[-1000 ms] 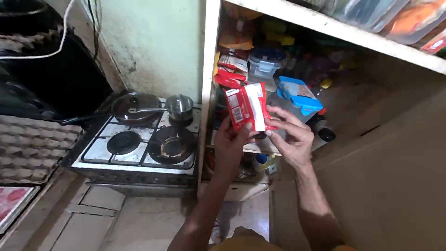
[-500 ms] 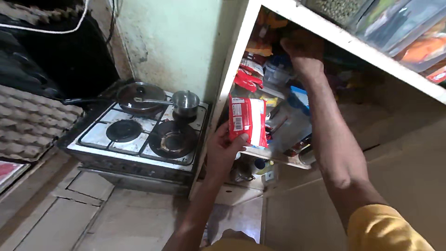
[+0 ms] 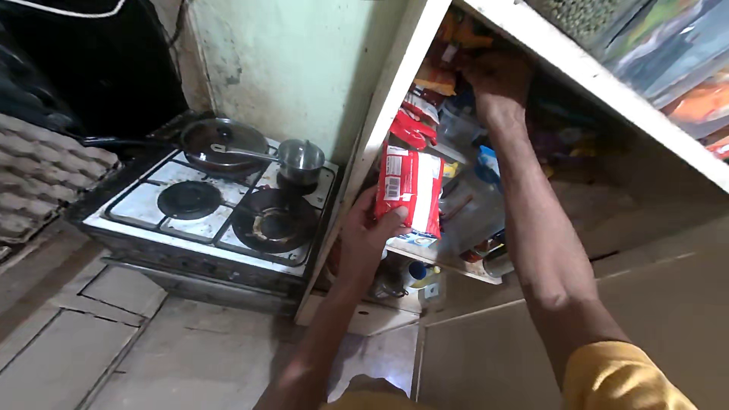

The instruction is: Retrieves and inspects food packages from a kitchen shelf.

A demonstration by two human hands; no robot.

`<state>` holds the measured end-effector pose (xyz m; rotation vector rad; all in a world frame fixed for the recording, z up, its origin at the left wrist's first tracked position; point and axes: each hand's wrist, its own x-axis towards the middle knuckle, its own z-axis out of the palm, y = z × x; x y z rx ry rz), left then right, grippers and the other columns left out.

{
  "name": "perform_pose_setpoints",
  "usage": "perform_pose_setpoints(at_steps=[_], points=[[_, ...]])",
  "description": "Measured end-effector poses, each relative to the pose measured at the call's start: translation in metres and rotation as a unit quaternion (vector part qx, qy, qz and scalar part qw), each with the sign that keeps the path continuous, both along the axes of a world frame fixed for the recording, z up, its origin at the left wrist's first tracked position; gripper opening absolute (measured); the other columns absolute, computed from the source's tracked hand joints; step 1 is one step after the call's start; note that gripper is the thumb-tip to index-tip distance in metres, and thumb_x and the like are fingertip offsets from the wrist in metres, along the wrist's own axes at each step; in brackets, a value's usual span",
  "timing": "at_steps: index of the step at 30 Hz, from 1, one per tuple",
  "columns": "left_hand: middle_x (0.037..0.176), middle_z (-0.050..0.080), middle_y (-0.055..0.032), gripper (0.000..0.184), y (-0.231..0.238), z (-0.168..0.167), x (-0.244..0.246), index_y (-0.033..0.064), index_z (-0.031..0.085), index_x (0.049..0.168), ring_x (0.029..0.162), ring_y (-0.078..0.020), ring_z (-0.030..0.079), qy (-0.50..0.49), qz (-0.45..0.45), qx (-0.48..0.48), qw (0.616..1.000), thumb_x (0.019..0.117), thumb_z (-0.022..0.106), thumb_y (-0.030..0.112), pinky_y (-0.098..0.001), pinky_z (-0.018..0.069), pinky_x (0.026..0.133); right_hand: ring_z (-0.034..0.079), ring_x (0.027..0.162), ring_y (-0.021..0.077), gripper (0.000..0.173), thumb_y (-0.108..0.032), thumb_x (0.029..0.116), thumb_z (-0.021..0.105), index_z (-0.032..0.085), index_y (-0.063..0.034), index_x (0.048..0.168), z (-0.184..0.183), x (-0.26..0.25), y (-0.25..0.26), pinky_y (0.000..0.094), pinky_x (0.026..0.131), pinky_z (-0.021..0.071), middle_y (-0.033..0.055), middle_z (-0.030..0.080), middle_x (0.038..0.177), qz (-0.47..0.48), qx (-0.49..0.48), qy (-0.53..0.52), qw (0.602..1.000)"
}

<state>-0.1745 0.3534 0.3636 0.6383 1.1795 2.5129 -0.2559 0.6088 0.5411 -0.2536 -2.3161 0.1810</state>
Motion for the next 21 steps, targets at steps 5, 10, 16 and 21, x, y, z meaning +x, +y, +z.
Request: perform_pose_setpoints(at_steps=[5,10,16,21], points=[[0.124,0.065,-0.0116,0.043,0.011,0.007,-0.006,0.0133,0.051,0.145,0.097,-0.0235,0.072,0.001,-0.029,0.031,0.999,0.1021,0.058,0.011,-0.0429,0.0644,0.080,0.063,0.119,0.0228,0.037,-0.032,0.1003,0.063,0.071,-0.0024,0.120,-0.005,0.013,-0.002,0.0415,0.108,0.0446,0.0163,0.070,0.121,0.026,-0.013,0.018,0.999],[0.124,0.064,-0.0119,0.044,0.023,0.021,-0.010,0.0151,0.049,0.144,0.096,-0.0249,0.071,0.013,-0.032,0.024,0.999,0.1009,0.056,0.013,-0.0442,0.0642,0.077,0.063,0.118,0.0154,0.035,-0.029,0.0992,0.065,0.071,-0.0034,0.122,-0.006,0.029,0.009,0.0355,0.107,0.0468,0.0118,0.071,0.121,0.050,-0.082,0.042,0.995],[0.135,0.061,-0.0168,0.077,0.047,0.047,-0.015,0.0264,0.022,0.162,0.098,-0.0313,0.072,0.008,-0.076,-0.001,0.997,0.0988,0.059,0.004,-0.0472,0.0653,0.071,0.059,0.122,0.0175,0.036,-0.026,0.0955,0.069,0.069,-0.0027,0.123,-0.009,0.053,0.020,0.0417,0.107,0.0461,0.0111,0.068,0.124,0.026,-0.196,0.068,0.978],[0.145,0.054,-0.0171,0.074,0.065,0.061,-0.014,0.0307,0.030,0.161,0.100,-0.0360,0.072,0.038,-0.116,-0.037,0.992,0.1001,0.061,0.001,-0.0509,0.0650,0.068,0.059,0.122,0.0185,0.041,-0.028,0.0967,0.066,0.066,-0.0014,0.128,-0.012,0.077,0.020,0.0415,0.106,0.0456,0.0135,0.067,0.126,-0.034,-0.232,0.080,0.969]])
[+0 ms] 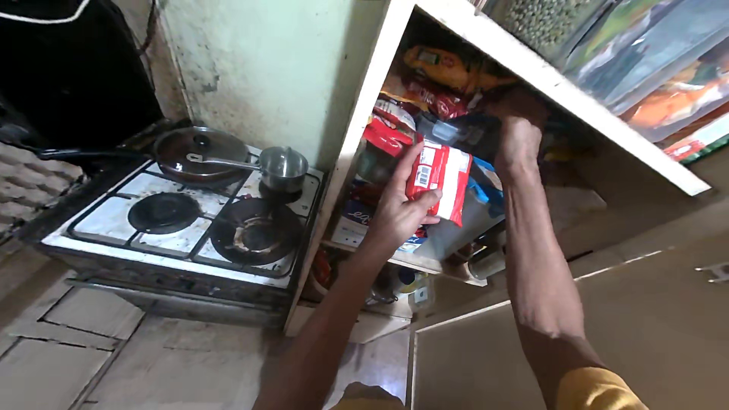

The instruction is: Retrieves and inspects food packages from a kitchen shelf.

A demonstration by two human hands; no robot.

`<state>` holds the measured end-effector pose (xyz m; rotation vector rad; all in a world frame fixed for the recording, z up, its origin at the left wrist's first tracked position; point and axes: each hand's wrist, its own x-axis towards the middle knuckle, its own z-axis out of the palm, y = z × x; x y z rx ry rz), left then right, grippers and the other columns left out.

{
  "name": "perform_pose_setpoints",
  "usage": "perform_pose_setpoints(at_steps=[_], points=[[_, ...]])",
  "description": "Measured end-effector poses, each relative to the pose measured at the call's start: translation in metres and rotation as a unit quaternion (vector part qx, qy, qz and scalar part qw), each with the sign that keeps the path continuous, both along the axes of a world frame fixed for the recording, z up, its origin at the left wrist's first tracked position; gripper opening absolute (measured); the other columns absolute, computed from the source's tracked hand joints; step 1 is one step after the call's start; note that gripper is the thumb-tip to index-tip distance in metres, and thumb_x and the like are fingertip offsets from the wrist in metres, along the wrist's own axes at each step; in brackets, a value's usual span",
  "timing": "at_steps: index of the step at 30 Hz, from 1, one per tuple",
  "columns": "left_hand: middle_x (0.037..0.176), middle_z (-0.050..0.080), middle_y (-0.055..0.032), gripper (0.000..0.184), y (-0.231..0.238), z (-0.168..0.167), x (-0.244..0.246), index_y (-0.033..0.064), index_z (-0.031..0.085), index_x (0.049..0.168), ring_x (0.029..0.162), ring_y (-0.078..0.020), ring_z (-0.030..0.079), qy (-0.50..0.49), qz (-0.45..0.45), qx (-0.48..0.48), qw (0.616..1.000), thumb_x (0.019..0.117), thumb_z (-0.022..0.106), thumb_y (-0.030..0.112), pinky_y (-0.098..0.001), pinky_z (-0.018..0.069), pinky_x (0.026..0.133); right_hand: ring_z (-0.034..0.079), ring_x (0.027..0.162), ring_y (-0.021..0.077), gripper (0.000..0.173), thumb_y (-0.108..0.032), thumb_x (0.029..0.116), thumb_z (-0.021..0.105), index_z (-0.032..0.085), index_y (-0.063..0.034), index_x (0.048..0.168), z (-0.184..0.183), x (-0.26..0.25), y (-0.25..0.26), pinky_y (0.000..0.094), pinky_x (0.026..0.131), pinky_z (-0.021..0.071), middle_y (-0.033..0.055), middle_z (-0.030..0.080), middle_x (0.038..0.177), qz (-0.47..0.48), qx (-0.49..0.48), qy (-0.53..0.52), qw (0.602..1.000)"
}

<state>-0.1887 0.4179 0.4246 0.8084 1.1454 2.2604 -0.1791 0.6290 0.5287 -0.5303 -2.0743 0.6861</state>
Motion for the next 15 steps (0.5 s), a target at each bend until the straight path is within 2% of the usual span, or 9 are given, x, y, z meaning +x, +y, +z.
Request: perform_pose_setpoints(at_steps=[1,3,5,7,9,10,12,13,15], points=[[0.148,0.052,-0.0162,0.072,0.004,0.002,0.001,0.0309,0.032,0.160,0.101,-0.0355,0.072,0.000,-0.004,-0.010,1.000,0.1007,0.060,0.002,-0.0506,0.0651,0.069,0.061,0.117,0.0170,0.038,-0.027,0.0950,0.068,0.068,-0.0019,0.124,-0.002,0.005,-0.001,0.0403,0.102,0.0478,0.0119,0.068,0.120,-0.002,-0.020,0.014,1.000],[0.153,0.048,-0.0139,0.068,0.012,0.004,0.002,0.0312,0.034,0.160,0.107,-0.0350,0.070,-0.009,-0.011,-0.025,1.000,0.1026,0.059,0.005,-0.0519,0.0648,0.074,0.066,0.100,0.0098,0.024,-0.019,0.0885,0.073,0.070,-0.0059,0.109,-0.005,0.009,0.001,0.0341,0.091,0.0558,0.0024,0.071,0.102,0.057,-0.059,0.085,0.993],[0.156,0.045,-0.0113,0.057,0.019,0.004,0.001,0.0261,0.037,0.159,0.118,-0.0351,0.066,-0.046,-0.035,-0.016,0.998,0.1061,0.055,0.015,-0.0555,0.0627,0.083,0.070,0.089,0.0104,0.012,-0.015,0.0882,0.070,0.071,-0.0068,0.097,-0.008,0.015,0.004,0.0359,0.083,0.0596,0.0006,0.072,0.089,0.103,-0.066,0.114,0.986],[0.149,0.051,-0.0118,0.048,0.024,0.003,-0.002,0.0198,0.043,0.153,0.127,-0.0355,0.059,-0.121,-0.071,0.011,0.990,0.1086,0.048,0.038,-0.0614,0.0573,0.092,0.070,0.084,0.0112,0.008,-0.008,0.0918,0.062,0.070,-0.0061,0.091,-0.011,0.023,0.007,0.0362,0.082,0.0600,0.0010,0.073,0.085,0.182,-0.019,0.126,0.975],[0.150,0.051,-0.0119,0.066,0.026,0.004,-0.007,0.0191,0.040,0.155,0.132,-0.0352,0.056,-0.180,-0.102,0.022,0.978,0.1046,0.038,0.062,-0.0636,0.0536,0.097,0.064,0.071,0.0036,0.015,-0.010,0.0923,0.059,0.067,-0.0118,0.079,-0.016,0.031,0.007,0.0276,0.067,0.0555,-0.0060,0.068,0.076,0.189,0.039,0.108,0.975],[0.151,0.050,-0.0128,0.072,0.028,0.005,-0.011,0.0196,0.038,0.156,0.132,-0.0360,0.056,-0.198,-0.108,0.019,0.974,0.1028,0.035,0.067,-0.0645,0.0531,0.098,0.065,0.075,0.0032,0.015,-0.009,0.0920,0.059,0.065,-0.0114,0.079,-0.019,0.036,0.006,0.0258,0.069,0.0543,-0.0048,0.068,0.080,0.195,0.068,0.095,0.974],[0.147,0.054,-0.0143,0.073,0.032,0.006,-0.017,0.0183,0.040,0.155,0.127,-0.0364,0.060,-0.211,-0.096,0.004,0.973,0.1014,0.038,0.068,-0.0634,0.0555,0.095,0.071,0.102,0.0119,0.013,-0.006,0.0922,0.058,0.064,-0.0077,0.081,-0.023,0.045,0.003,0.0315,0.087,0.0586,0.0063,0.076,0.105,0.214,0.098,0.081,0.969],[0.144,0.057,-0.0150,0.071,0.034,0.007,-0.019,0.0169,0.042,0.153,0.124,-0.0364,0.063,-0.209,-0.087,-0.005,0.974,0.1015,0.042,0.066,-0.0618,0.0576,0.093,0.071,0.109,0.0160,0.012,-0.005,0.0919,0.058,0.063,-0.0067,0.081,-0.025,0.047,0.002,0.0345,0.091,0.0585,0.0101,0.075,0.111,0.224,0.102,0.082,0.966],[0.139,0.060,-0.0151,0.067,0.037,0.008,-0.023,0.0157,0.044,0.151,0.119,-0.0359,0.066,-0.204,-0.078,-0.019,0.976,0.1015,0.049,0.061,-0.0589,0.0601,0.090,0.070,0.112,0.0188,0.010,-0.006,0.0913,0.059,0.064,-0.0062,0.083,-0.027,0.052,0.002,0.0360,0.093,0.0585,0.0124,0.073,0.117,0.238,0.100,0.081,0.963]])
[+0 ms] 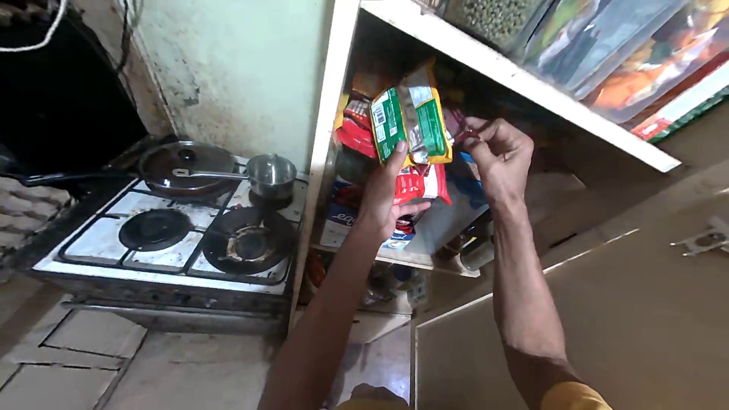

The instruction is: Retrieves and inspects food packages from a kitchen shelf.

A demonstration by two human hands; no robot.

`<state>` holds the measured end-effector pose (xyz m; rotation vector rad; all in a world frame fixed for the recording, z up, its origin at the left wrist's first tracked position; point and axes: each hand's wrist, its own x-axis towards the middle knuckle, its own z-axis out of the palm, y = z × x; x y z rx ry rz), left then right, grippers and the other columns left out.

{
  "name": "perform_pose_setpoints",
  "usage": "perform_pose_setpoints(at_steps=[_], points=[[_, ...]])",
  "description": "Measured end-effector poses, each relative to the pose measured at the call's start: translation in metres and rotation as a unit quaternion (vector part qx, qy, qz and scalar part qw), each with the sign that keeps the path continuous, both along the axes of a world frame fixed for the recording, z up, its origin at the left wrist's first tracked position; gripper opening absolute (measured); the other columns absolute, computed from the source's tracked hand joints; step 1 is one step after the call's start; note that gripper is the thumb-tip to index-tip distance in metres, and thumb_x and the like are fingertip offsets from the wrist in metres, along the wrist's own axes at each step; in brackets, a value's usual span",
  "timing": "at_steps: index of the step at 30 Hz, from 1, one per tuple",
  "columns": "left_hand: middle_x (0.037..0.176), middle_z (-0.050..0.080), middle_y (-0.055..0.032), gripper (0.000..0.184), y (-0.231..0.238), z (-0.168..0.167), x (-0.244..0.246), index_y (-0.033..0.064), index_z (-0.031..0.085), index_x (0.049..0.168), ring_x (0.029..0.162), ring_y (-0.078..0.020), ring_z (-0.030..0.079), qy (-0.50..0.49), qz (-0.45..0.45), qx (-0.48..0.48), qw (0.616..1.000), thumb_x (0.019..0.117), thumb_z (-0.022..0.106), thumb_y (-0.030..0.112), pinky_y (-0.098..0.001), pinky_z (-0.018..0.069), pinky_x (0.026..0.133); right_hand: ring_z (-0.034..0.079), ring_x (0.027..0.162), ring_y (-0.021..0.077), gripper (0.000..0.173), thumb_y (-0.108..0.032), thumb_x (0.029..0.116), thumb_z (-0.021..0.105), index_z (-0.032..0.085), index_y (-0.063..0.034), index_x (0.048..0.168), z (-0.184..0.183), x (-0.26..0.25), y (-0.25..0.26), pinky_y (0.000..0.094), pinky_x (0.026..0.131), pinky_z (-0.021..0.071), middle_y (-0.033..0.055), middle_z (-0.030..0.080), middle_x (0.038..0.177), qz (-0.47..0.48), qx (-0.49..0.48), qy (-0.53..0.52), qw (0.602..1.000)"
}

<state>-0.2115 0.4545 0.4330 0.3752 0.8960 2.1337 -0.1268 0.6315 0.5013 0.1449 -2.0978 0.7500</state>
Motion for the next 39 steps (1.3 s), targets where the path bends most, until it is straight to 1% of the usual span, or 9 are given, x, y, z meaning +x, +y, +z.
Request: perform_pose_setpoints(at_steps=[3,9,12,16,20,25,30,35,39], points=[[0.137,0.061,-0.0148,0.062,-0.001,-0.003,-0.001,0.0159,0.048,0.148,0.118,-0.0349,0.065,-0.017,-0.013,0.004,1.000,0.1009,0.054,0.056,-0.0568,0.0585,0.091,0.070,0.110,0.0197,0.004,-0.010,0.0922,0.060,0.060,-0.0064,0.092,-0.001,0.008,0.000,0.0371,0.093,0.0580,0.0114,0.074,0.116,0.030,-0.039,0.002,0.999],[0.133,0.062,-0.0175,0.054,0.000,-0.019,0.004,0.0109,0.050,0.143,0.116,-0.0360,0.065,0.000,-0.012,0.032,0.999,0.1045,0.049,0.049,-0.0577,0.0578,0.092,0.068,0.105,0.0168,0.054,-0.029,0.0935,0.074,0.057,-0.0006,0.136,0.000,0.007,-0.013,0.0352,0.090,0.0603,0.0102,0.068,0.121,-0.020,-0.041,-0.040,0.998],[0.133,0.063,-0.0142,0.053,-0.003,-0.027,0.011,0.0166,0.049,0.145,0.116,-0.0336,0.066,0.043,0.006,0.027,0.999,0.1029,0.054,0.048,-0.0565,0.0578,0.092,0.064,0.116,0.0163,0.049,-0.047,0.1014,0.058,0.067,-0.0082,0.130,-0.003,0.009,-0.016,0.0370,0.097,0.0570,0.0094,0.064,0.132,-0.058,0.031,-0.087,0.994],[0.129,0.066,-0.0123,0.049,-0.003,-0.021,0.019,0.0166,0.055,0.140,0.110,-0.0312,0.068,0.085,0.066,-0.023,0.994,0.1005,0.063,0.044,-0.0530,0.0609,0.086,0.061,0.123,0.0180,0.060,-0.066,0.0811,0.074,0.075,-0.0157,0.114,-0.009,0.008,-0.025,0.0393,0.096,0.0563,0.0078,0.058,0.143,-0.114,0.047,-0.145,0.982],[0.130,0.065,-0.0127,0.053,0.000,-0.021,0.022,0.0147,0.054,0.141,0.110,-0.0321,0.068,0.142,0.093,-0.031,0.985,0.0967,0.071,0.037,-0.0552,0.0613,0.083,0.057,0.129,0.0181,0.042,-0.055,0.0875,0.073,0.076,-0.0148,0.099,-0.013,0.008,-0.032,0.0404,0.098,0.0551,0.0065,0.057,0.146,-0.118,0.010,-0.139,0.983],[0.141,0.056,-0.0149,0.061,-0.010,-0.023,0.029,0.0210,0.046,0.150,0.111,-0.0351,0.067,0.174,0.094,-0.026,0.980,0.0974,0.068,0.042,-0.0548,0.0615,0.081,0.065,0.090,0.0073,0.031,-0.041,0.1016,0.058,0.063,-0.0152,0.118,-0.013,0.037,-0.052,0.0288,0.080,0.0566,-0.0016,0.067,0.103,-0.059,-0.201,-0.083,0.974],[0.136,0.059,-0.0135,0.051,-0.018,-0.032,0.028,0.0193,0.051,0.142,0.114,-0.0346,0.065,0.140,0.091,-0.026,0.986,0.0995,0.065,0.043,-0.0573,0.0602,0.081,0.065,0.113,0.0125,0.035,-0.038,0.1061,0.050,0.057,-0.0193,0.135,-0.023,0.059,-0.056,0.0344,0.096,0.0560,-0.0011,0.067,0.124,0.064,-0.385,-0.068,0.918],[0.129,0.063,-0.0101,0.046,-0.034,-0.043,0.031,0.0206,0.053,0.136,0.112,-0.0284,0.065,0.115,0.076,-0.011,0.990,0.0952,0.072,0.030,-0.0527,0.0590,0.085,0.066,0.110,0.0119,0.038,-0.034,0.1081,0.042,0.051,-0.0212,0.143,-0.047,0.069,-0.052,0.0325,0.091,0.0582,0.0012,0.066,0.126,0.224,-0.485,-0.049,0.844],[0.133,0.062,-0.0089,0.059,-0.048,-0.056,0.036,0.0159,0.045,0.142,0.115,-0.0227,0.066,0.180,0.133,0.024,0.974,0.0907,0.074,0.011,-0.0439,0.0599,0.091,0.068,0.105,0.0143,0.033,-0.039,0.1069,0.045,0.058,-0.0204,0.130,-0.064,0.078,-0.061,0.0360,0.088,0.0589,0.0017,0.068,0.118,0.219,-0.507,-0.030,0.833]])
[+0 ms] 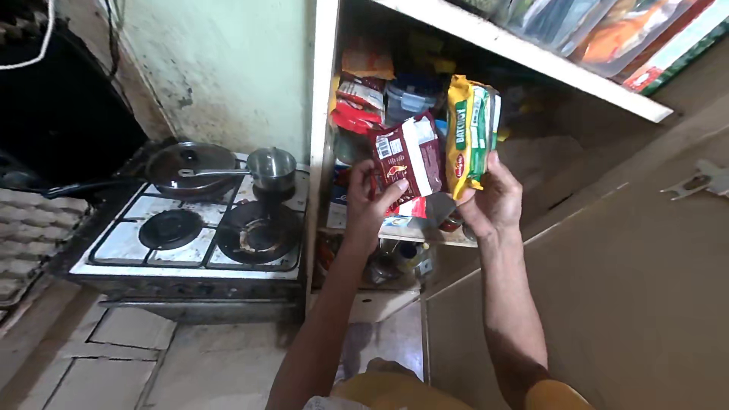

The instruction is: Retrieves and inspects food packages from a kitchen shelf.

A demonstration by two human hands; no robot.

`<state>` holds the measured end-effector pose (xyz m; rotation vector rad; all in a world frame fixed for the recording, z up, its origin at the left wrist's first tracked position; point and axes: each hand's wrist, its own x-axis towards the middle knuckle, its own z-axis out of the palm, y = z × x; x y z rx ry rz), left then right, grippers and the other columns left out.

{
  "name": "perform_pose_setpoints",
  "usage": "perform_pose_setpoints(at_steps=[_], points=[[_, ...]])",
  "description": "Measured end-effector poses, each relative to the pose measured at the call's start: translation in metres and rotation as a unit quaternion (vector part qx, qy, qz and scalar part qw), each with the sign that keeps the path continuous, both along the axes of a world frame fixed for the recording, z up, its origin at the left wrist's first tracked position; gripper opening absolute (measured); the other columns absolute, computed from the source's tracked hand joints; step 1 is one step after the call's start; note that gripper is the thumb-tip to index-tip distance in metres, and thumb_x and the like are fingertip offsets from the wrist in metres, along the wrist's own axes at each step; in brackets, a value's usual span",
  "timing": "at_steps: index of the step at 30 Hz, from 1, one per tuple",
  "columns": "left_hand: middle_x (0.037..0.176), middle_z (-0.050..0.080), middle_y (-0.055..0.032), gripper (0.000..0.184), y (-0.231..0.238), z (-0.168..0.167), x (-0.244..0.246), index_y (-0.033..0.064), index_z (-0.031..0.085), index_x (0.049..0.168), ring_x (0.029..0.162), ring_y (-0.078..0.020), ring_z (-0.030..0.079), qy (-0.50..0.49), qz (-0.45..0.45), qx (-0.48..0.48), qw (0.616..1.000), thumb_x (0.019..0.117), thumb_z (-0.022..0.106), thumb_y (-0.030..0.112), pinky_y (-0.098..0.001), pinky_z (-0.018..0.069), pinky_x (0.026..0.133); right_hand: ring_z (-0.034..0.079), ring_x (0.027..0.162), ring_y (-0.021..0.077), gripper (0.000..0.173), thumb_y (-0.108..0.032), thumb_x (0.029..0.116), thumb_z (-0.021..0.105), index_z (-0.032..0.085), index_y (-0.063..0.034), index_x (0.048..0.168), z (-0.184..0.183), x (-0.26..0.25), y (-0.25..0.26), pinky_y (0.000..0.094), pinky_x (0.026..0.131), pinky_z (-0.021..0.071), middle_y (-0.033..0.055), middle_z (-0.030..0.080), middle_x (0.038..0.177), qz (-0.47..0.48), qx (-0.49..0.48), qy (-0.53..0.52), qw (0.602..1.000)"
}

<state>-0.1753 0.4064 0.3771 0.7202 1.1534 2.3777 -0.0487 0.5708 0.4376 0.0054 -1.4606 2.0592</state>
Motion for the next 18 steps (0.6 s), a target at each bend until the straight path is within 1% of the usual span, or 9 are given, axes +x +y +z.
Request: perform_pose_setpoints(at_steps=[2,4,6,7,9,10,13,16,18], points=[[0.132,0.062,-0.0128,0.066,-0.004,-0.007,-0.001,0.0075,0.040,0.143,0.116,-0.0240,0.066,0.040,0.051,0.029,0.997,0.0877,0.076,0.006,-0.0440,0.0605,0.095,0.068,0.105,0.0162,0.034,-0.036,0.1058,0.052,0.054,-0.0204,0.135,-0.003,0.008,-0.008,0.0379,0.090,0.0600,0.0014,0.067,0.118,-0.073,0.058,0.001,0.996],[0.134,0.061,-0.0143,0.072,-0.015,-0.013,-0.001,0.0048,0.036,0.145,0.119,-0.0239,0.065,0.068,0.096,0.024,0.993,0.0864,0.077,0.006,-0.0429,0.0597,0.097,0.069,0.102,0.0195,0.035,-0.026,0.1037,0.058,0.051,-0.0145,0.136,-0.003,0.016,-0.021,0.0407,0.087,0.0620,0.0038,0.067,0.117,-0.201,0.179,0.031,0.963],[0.136,0.060,-0.0144,0.079,-0.027,-0.017,0.001,0.0047,0.032,0.151,0.121,-0.0225,0.064,0.089,0.132,0.003,0.987,0.0865,0.078,0.008,-0.0405,0.0592,0.098,0.067,0.108,0.0193,0.033,-0.014,0.0960,0.069,0.054,-0.0066,0.124,-0.004,0.020,-0.034,0.0382,0.088,0.0613,0.0060,0.065,0.118,-0.335,0.364,0.096,0.864],[0.138,0.058,-0.0140,0.081,-0.033,-0.019,0.003,0.0056,0.031,0.153,0.122,-0.0217,0.063,0.098,0.140,-0.007,0.985,0.0869,0.078,0.009,-0.0395,0.0586,0.099,0.063,0.120,0.0230,0.033,-0.009,0.0919,0.073,0.055,-0.0055,0.119,-0.004,0.022,-0.043,0.0401,0.097,0.0584,0.0089,0.063,0.128,-0.364,0.463,0.126,0.798],[0.143,0.056,-0.0128,0.081,-0.042,-0.021,0.010,0.0099,0.032,0.155,0.124,-0.0222,0.062,0.103,0.140,-0.015,0.985,0.0876,0.077,0.007,-0.0401,0.0586,0.099,0.056,0.128,0.0334,0.029,-0.013,0.0886,0.076,0.064,-0.0055,0.113,-0.005,0.019,-0.064,0.0483,0.105,0.0494,0.0168,0.060,0.134,-0.384,0.622,0.140,0.668],[0.146,0.054,-0.0113,0.081,-0.047,-0.021,0.015,0.0126,0.031,0.157,0.125,-0.0211,0.061,0.103,0.137,-0.021,0.985,0.0883,0.075,0.007,-0.0394,0.0570,0.100,0.054,0.128,0.0372,0.024,-0.015,0.0888,0.075,0.068,-0.0089,0.111,-0.009,0.016,-0.078,0.0528,0.104,0.0447,0.0178,0.062,0.135,-0.382,0.670,0.127,0.623],[0.150,0.048,-0.0145,0.079,-0.053,-0.024,0.016,0.0055,0.029,0.155,0.132,-0.0222,0.055,0.096,0.157,0.011,0.983,0.0860,0.066,-0.005,-0.0408,0.0531,0.105,0.050,0.131,0.0379,0.026,-0.023,0.0883,0.075,0.074,-0.0172,0.114,-0.025,0.006,-0.111,0.0570,0.105,0.0372,0.0142,0.060,0.139,-0.335,0.714,0.072,0.611],[0.152,0.047,-0.0091,0.077,-0.076,-0.030,0.018,0.0149,0.028,0.158,0.129,-0.0206,0.057,0.098,0.156,0.008,0.983,0.0910,0.063,-0.005,-0.0389,0.0539,0.102,0.048,0.133,0.0353,0.051,-0.050,0.0852,0.079,0.072,-0.0179,0.125,-0.035,0.008,-0.125,0.0559,0.108,0.0353,0.0126,0.058,0.143,-0.309,0.726,0.052,0.612],[0.147,0.052,-0.0116,0.073,-0.082,-0.031,0.016,0.0104,0.028,0.156,0.126,-0.0222,0.059,0.088,0.145,0.030,0.985,0.0931,0.062,-0.004,-0.0408,0.0555,0.101,0.047,0.135,0.0355,0.066,-0.062,0.0797,0.078,0.071,-0.0186,0.128,-0.035,0.011,-0.133,0.0577,0.110,0.0343,0.0130,0.056,0.145,-0.299,0.728,0.044,0.615]])
